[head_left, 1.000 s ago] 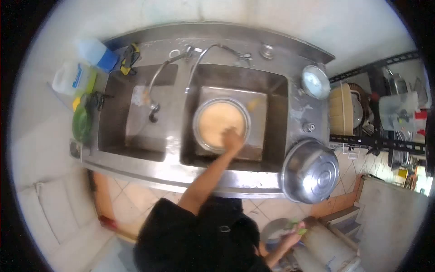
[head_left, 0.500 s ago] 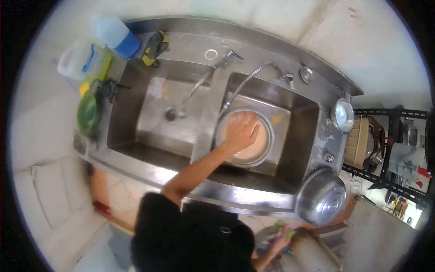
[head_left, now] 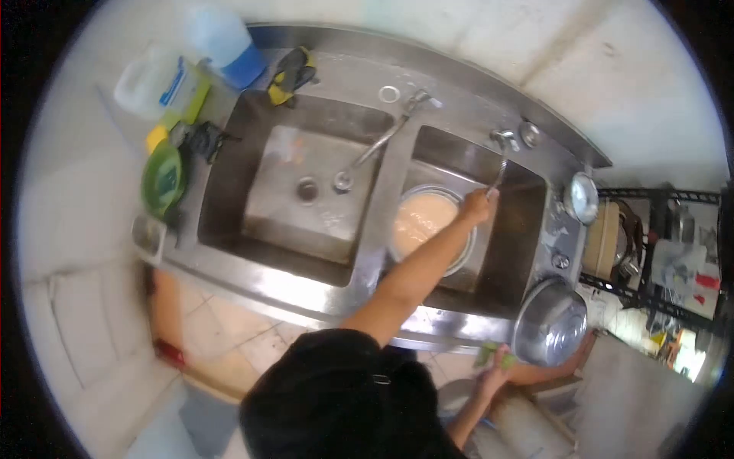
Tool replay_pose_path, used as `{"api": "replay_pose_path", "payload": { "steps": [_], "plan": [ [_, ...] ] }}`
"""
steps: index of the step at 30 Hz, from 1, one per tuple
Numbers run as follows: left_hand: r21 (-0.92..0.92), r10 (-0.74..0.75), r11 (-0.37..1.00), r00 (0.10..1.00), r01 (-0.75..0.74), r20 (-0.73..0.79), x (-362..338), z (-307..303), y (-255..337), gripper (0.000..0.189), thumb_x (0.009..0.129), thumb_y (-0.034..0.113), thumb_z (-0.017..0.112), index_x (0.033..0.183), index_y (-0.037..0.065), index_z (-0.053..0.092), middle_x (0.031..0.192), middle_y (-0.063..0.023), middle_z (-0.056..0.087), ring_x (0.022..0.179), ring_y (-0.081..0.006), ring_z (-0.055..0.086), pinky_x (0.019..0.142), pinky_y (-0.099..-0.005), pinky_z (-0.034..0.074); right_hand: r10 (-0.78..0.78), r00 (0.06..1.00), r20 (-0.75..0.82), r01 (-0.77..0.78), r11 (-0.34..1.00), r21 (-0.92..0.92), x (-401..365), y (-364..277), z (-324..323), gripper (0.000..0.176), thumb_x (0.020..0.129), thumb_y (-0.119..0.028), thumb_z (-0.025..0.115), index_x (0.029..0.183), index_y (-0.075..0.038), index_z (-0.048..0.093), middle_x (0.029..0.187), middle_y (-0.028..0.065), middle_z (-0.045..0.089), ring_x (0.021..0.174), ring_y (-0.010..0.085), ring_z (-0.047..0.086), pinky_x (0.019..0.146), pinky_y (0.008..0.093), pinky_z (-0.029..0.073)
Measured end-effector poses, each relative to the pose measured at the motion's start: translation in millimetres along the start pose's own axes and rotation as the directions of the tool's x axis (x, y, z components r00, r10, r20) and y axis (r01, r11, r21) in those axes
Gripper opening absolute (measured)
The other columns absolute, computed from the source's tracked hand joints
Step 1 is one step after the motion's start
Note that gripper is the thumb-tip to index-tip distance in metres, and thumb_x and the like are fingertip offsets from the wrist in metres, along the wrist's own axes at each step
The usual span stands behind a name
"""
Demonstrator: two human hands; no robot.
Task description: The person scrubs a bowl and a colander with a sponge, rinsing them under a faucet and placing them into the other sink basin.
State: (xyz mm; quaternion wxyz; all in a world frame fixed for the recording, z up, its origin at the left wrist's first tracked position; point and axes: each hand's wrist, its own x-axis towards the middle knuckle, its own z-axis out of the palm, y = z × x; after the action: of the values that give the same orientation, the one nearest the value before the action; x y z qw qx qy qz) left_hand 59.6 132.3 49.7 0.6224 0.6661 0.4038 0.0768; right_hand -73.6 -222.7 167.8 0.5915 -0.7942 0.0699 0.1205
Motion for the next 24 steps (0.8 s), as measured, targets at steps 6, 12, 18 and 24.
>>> {"api": "replay_pose_path", "payload": {
  "steps": [6,12,18,24],
  "plan": [
    [0.617,0.079,0.743,0.949,-0.259,0.304,-30,-84,11,0.093,0.068,0.066,0.068,0.132,0.004,0.045,0.131,-0.023,0.05,0.124,-0.0399,0.044,0.101,-0.0538,0.033,0.067,0.996,-0.056,-0.059,0.99,0.129,-12,-4,0,0.02,0.088,-0.016,0.065,0.104,-0.007,0.059,0.102,0.0022,0.056,0.097,0.0135,0.052,0.085,0.0301,0.043],
    [0.573,0.724,0.678,0.283,-0.46,-0.629,-129,-231,25,0.025,0.082,0.021,0.069,0.098,0.003,0.064,0.078,-0.0123,0.065,0.076,-0.0255,0.063,0.074,-0.036,0.05,0.035,0.997,-0.075,-0.027,0.994,0.107,4,10,-14,0.023,0.091,-0.02,0.062,0.108,-0.004,0.058,0.097,0.0039,0.057,0.085,0.0127,0.054,0.074,0.0263,0.044],
    [0.304,0.257,0.942,0.887,-0.141,-0.383,-101,-237,-24,0.044,0.094,0.04,0.05,0.097,-0.004,0.058,0.079,-0.0233,0.06,0.076,-0.0348,0.06,0.069,-0.045,0.044,0.182,0.982,0.041,-0.187,0.97,0.158,32,19,-15,0.023,0.091,-0.019,0.062,0.107,-0.003,0.058,0.094,0.0037,0.058,0.081,0.0115,0.054,0.07,0.0241,0.044],
    [0.275,0.287,0.952,0.705,-0.134,-0.648,-90,-140,-6,0.05,0.098,0.042,0.041,0.091,-0.005,0.054,0.086,-0.0254,0.06,0.076,-0.0356,0.058,0.071,-0.0432,0.044,0.175,0.976,0.132,-0.175,0.984,-0.01,60,2,1,0.024,0.091,-0.023,0.062,0.105,-0.003,0.059,0.097,0.0047,0.06,0.087,0.0129,0.055,0.078,0.0278,0.045]
  ]
}}
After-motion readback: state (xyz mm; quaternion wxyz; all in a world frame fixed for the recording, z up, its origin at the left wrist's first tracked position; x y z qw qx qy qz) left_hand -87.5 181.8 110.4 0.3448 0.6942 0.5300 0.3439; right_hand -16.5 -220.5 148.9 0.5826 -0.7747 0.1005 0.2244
